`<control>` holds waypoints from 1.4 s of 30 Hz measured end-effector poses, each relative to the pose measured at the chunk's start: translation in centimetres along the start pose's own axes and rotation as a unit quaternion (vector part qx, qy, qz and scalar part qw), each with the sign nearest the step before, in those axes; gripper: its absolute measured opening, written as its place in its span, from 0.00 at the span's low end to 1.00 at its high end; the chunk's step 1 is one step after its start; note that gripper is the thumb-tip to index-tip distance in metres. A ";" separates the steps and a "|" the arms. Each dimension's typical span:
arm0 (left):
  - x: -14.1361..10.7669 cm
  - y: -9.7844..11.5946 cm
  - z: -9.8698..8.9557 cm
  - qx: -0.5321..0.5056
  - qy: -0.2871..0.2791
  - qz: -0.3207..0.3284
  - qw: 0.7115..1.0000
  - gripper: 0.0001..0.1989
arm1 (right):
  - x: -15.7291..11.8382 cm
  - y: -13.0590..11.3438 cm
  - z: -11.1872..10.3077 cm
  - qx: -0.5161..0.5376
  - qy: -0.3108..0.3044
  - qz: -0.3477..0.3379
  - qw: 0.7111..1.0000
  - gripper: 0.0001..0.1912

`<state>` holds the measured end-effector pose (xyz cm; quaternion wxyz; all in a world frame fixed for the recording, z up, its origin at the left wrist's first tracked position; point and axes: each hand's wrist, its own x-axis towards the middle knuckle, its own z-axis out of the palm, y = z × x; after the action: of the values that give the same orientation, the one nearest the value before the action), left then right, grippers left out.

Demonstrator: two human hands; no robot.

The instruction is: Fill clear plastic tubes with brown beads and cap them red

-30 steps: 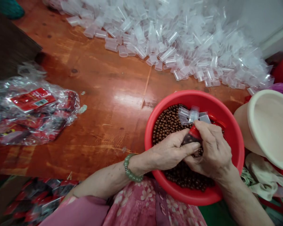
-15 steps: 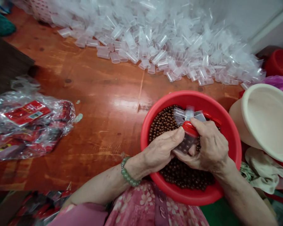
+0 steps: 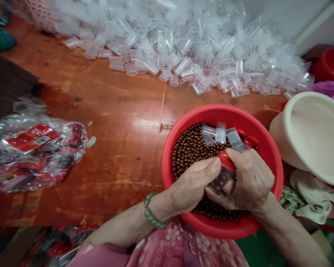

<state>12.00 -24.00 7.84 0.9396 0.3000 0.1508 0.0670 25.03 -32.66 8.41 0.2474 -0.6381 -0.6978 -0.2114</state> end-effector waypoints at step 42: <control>1.0 -0.7 1.1 0.031 0.006 0.083 0.996 0.22 | 0.0 0.0 -0.3 0.102 0.046 0.046 0.993 0.31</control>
<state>13.32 -25.00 8.06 0.9202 0.3396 0.1334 0.1416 25.05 -32.86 8.68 0.3522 -0.6310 -0.6733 -0.1566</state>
